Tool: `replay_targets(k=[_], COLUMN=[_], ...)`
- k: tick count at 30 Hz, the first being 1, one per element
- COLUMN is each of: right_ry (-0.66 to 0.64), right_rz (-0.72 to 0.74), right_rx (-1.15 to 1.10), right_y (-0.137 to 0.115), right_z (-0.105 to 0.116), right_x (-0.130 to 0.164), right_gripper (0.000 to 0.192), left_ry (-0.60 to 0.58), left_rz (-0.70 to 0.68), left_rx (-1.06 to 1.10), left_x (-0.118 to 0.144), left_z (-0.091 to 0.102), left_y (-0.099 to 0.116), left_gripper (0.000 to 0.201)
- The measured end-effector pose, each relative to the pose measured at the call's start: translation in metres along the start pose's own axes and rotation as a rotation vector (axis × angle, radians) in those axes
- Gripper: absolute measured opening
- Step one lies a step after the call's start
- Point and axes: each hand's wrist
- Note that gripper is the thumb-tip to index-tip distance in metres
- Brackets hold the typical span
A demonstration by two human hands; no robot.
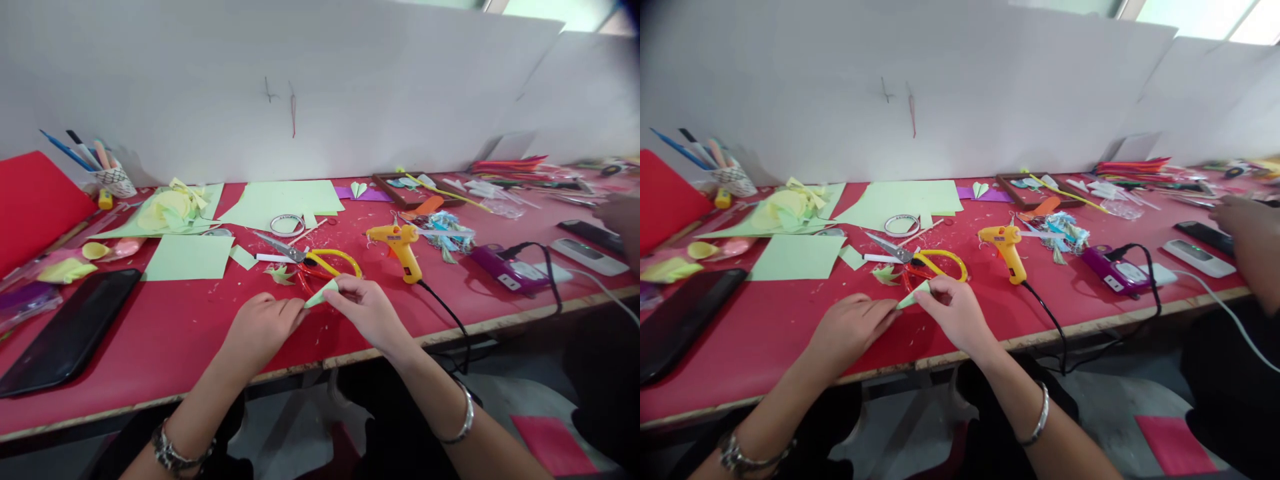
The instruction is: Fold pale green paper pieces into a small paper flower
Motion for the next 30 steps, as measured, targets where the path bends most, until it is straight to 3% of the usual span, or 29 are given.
replay_targets(k=[5,11,17,22,27,30], right_ry=[0.057,0.097,-0.050,-0.085,-0.115,-0.103], right_rz=[-0.069,-0.077,0.091,0.073,-0.013,-0.032], right_rx=[-0.098,-0.106,-0.036,-0.073,-0.204,-0.213], right_y=[0.0000,-0.0010,-0.0010,-0.0014,-0.0007,0.0005], right_z=[0.0005,0.0053,0.0073,0.0027,-0.0011,-0.0014], right_x=[-0.0025,-0.0057,-0.0043,-0.0034,-0.0037,-0.0038], right_gripper=[0.022,0.021,0.017,0.013,0.015,0.015], left_ry=[0.087,0.111,0.056,-0.022,0.211,0.233], left_rz=[-0.033,0.008,0.206,0.344,0.135,0.015], left_rx=[-0.173,-0.167,0.120,0.386,0.063,-0.091], left_x=[-0.0004,0.0011,0.0004,-0.0033,0.0012,0.0036], left_z=[0.0079,0.0066,0.0037,0.0097,0.0061,0.0069], left_y=[-0.0013,-0.0018,-0.0013,0.0022,0.0010,-0.0002], left_gripper=[0.023,0.022,0.030,0.029,0.021,0.012])
Point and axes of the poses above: each hand's wrist, its own x-axis away from the middle knuckle, its own z-axis out of the back of the hand, y = z × x, and after that the axes turned 9 degrees about -z, right-handed
